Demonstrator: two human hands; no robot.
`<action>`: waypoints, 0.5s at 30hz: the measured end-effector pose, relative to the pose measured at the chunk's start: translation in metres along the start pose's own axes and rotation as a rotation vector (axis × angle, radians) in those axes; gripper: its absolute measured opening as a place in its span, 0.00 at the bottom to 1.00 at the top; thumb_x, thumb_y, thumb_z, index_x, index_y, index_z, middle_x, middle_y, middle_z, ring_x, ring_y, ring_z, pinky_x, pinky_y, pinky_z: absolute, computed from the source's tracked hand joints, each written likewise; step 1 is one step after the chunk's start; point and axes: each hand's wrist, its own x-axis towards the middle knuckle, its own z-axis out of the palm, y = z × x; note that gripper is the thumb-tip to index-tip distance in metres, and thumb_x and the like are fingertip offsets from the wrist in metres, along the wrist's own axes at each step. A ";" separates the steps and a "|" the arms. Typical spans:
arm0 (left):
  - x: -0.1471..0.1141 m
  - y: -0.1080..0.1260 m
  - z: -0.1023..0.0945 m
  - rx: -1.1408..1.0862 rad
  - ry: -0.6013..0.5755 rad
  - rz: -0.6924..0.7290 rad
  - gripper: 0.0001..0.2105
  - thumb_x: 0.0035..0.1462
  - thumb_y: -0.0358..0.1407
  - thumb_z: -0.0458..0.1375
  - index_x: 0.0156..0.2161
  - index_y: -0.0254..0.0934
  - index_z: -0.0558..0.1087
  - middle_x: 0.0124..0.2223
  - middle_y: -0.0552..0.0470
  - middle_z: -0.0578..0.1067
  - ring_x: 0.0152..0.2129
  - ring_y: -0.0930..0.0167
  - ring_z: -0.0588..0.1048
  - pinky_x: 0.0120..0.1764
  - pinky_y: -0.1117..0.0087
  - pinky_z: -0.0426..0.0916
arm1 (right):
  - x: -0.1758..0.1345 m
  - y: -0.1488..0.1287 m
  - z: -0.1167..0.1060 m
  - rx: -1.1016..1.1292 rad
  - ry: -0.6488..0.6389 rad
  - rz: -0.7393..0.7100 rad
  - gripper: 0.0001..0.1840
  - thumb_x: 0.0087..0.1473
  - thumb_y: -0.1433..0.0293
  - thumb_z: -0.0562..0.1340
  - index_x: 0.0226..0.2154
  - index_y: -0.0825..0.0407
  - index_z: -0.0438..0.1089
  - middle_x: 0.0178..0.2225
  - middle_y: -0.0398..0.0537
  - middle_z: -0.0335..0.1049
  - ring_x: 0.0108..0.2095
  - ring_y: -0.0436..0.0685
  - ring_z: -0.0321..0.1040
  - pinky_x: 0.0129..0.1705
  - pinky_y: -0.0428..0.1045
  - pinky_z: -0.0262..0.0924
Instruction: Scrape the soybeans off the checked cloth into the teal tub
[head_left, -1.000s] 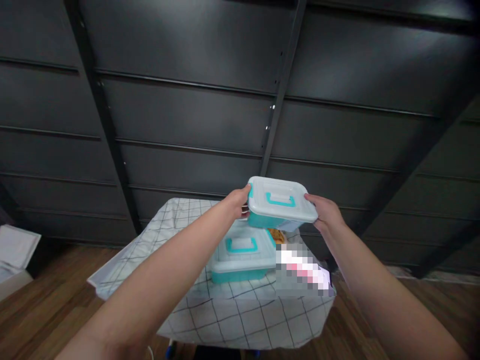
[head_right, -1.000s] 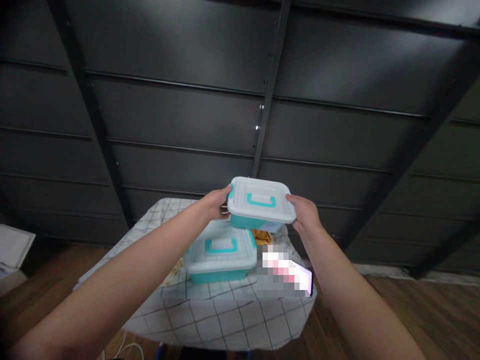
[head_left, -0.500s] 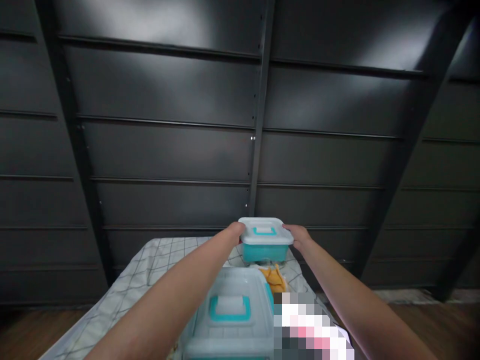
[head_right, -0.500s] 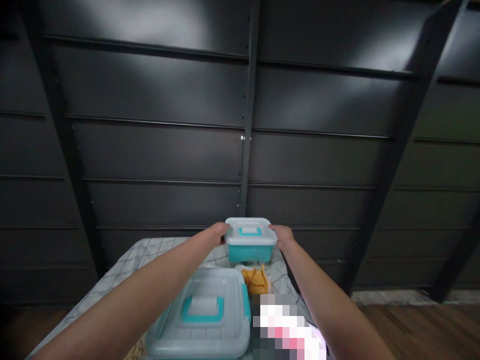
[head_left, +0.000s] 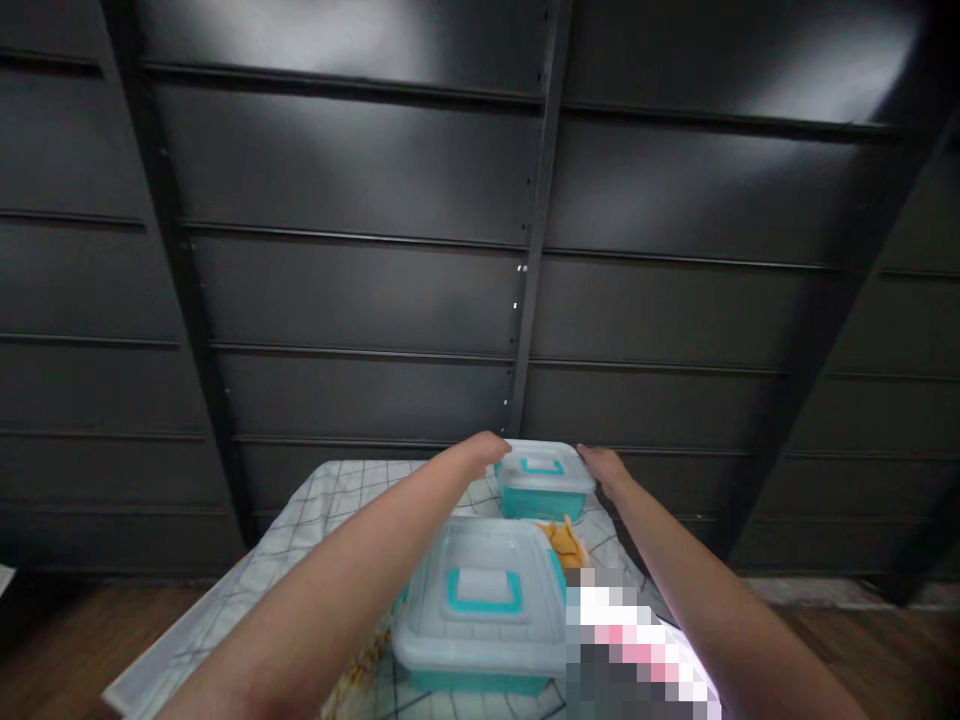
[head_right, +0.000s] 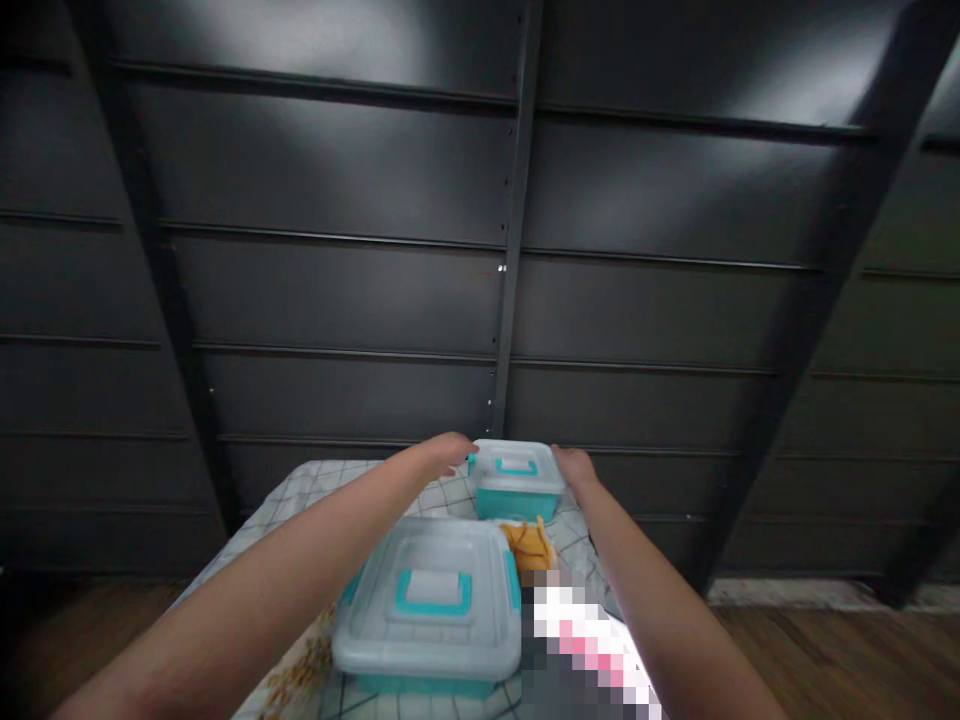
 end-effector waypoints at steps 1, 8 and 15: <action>-0.015 0.006 -0.007 0.018 -0.005 0.001 0.03 0.49 0.29 0.62 0.31 0.33 0.73 0.39 0.45 0.77 0.41 0.63 0.73 0.43 0.63 0.67 | -0.011 -0.011 0.000 -0.021 -0.005 -0.020 0.13 0.45 0.66 0.66 0.33 0.57 0.76 0.36 0.59 0.78 0.46 0.66 0.71 0.45 0.54 0.65; -0.141 -0.009 -0.051 0.048 0.176 0.313 0.15 0.54 0.40 0.57 0.45 0.36 0.74 0.51 0.43 0.75 0.49 0.64 0.71 0.49 0.64 0.66 | -0.176 -0.068 0.008 -0.556 -0.608 -0.672 0.27 0.53 0.53 0.61 0.51 0.49 0.72 0.56 0.55 0.67 0.57 0.64 0.62 0.60 0.61 0.53; -0.200 -0.097 -0.049 0.191 0.359 0.237 0.34 0.49 0.49 0.62 0.57 0.30 0.64 0.58 0.33 0.67 0.57 0.54 0.65 0.57 0.54 0.59 | -0.267 -0.054 0.032 -1.038 -0.688 -0.808 0.32 0.53 0.59 0.64 0.58 0.52 0.65 0.61 0.56 0.60 0.62 0.69 0.54 0.61 0.65 0.50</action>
